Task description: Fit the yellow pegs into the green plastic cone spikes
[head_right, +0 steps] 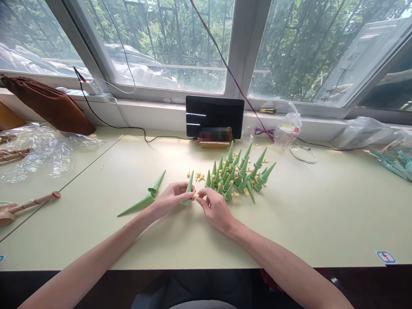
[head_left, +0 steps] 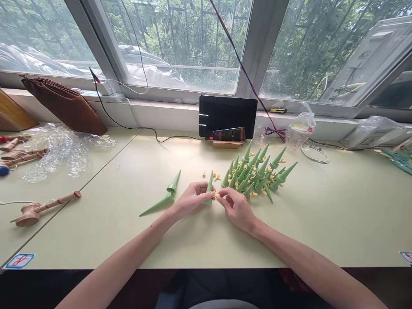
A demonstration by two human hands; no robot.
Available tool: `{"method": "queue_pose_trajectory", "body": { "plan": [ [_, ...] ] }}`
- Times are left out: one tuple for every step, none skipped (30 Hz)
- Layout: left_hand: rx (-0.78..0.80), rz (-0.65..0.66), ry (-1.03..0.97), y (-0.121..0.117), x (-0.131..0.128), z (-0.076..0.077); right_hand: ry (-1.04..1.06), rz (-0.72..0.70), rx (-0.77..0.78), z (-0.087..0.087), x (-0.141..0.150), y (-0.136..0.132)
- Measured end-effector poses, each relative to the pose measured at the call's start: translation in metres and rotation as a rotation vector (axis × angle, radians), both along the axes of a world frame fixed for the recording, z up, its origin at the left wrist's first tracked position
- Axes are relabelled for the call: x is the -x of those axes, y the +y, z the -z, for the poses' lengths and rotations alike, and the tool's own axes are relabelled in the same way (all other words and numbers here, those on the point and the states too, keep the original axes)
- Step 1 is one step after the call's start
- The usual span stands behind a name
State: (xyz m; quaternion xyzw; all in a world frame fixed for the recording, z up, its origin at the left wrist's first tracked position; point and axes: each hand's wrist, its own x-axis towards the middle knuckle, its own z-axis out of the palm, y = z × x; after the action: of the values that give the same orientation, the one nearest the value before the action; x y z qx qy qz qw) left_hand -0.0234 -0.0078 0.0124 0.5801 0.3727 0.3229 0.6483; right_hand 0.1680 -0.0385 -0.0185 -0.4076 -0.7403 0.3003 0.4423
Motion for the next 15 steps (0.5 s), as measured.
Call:
{"method": "queue_pose_trajectory", "body": {
  "plan": [
    [-0.003, 0.002, 0.003, -0.0001, 0.0, -0.0001, -0.003, 0.001, -0.008, 0.0009, -0.0001, 0.0003],
    [-0.006, 0.004, 0.006, -0.0002, 0.0, -0.0001, -0.007, 0.0, -0.016, 0.0016, -0.0002, 0.0005],
    [-0.01, 0.006, 0.009, -0.0002, 0.0, -0.0001, -0.012, 0.0, -0.022, 0.0022, -0.0004, 0.0007],
    [-0.013, 0.009, 0.011, -0.0002, 0.0001, 0.0001, -0.017, -0.001, -0.027, 0.0027, -0.0006, 0.0007],
    [-0.017, 0.013, 0.012, -0.0001, 0.0001, 0.0003, -0.022, -0.003, -0.03, 0.0031, -0.001, 0.0008],
    [-0.02, 0.016, 0.013, 0.0, 0.0001, 0.0007, -0.028, -0.003, -0.032, 0.0035, -0.0014, 0.0008],
    [-0.024, 0.019, 0.013, 0.0, 0.0, 0.0011, -0.032, -0.002, -0.034, 0.0038, -0.0018, 0.0009],
    [-0.03, 0.02, 0.013, -0.0001, -0.0001, 0.0016, -0.036, -0.001, -0.036, 0.0042, -0.0022, 0.001],
    [-0.038, 0.021, 0.012, -0.0002, -0.0003, 0.002, -0.038, 0.001, -0.037, 0.0045, -0.0025, 0.0011],
    [-0.048, 0.019, 0.01, -0.0003, -0.0006, 0.0024, -0.039, 0.001, -0.037, 0.0049, -0.0028, 0.0012],
    [-0.061, 0.018, 0.007, -0.0006, -0.0009, 0.0027, -0.04, 0.003, -0.037, 0.0051, -0.0029, 0.0013],
    [-0.075, 0.019, 0.005, -0.0008, -0.0013, 0.003, -0.042, 0.003, -0.037, 0.0053, -0.003, 0.0013],
    [-0.089, 0.02, 0.005, -0.001, -0.0017, 0.0031, -0.045, 0.003, -0.037, 0.0053, -0.003, 0.0012],
    [-0.104, 0.022, 0.005, -0.0012, -0.0019, 0.0033, -0.046, 0.001, -0.035, 0.005, -0.0029, 0.001],
    [-0.119, 0.023, 0.007, -0.0014, -0.0021, 0.0035, -0.044, -0.001, -0.032, 0.0045, -0.0029, 0.0007]
  ]
}}
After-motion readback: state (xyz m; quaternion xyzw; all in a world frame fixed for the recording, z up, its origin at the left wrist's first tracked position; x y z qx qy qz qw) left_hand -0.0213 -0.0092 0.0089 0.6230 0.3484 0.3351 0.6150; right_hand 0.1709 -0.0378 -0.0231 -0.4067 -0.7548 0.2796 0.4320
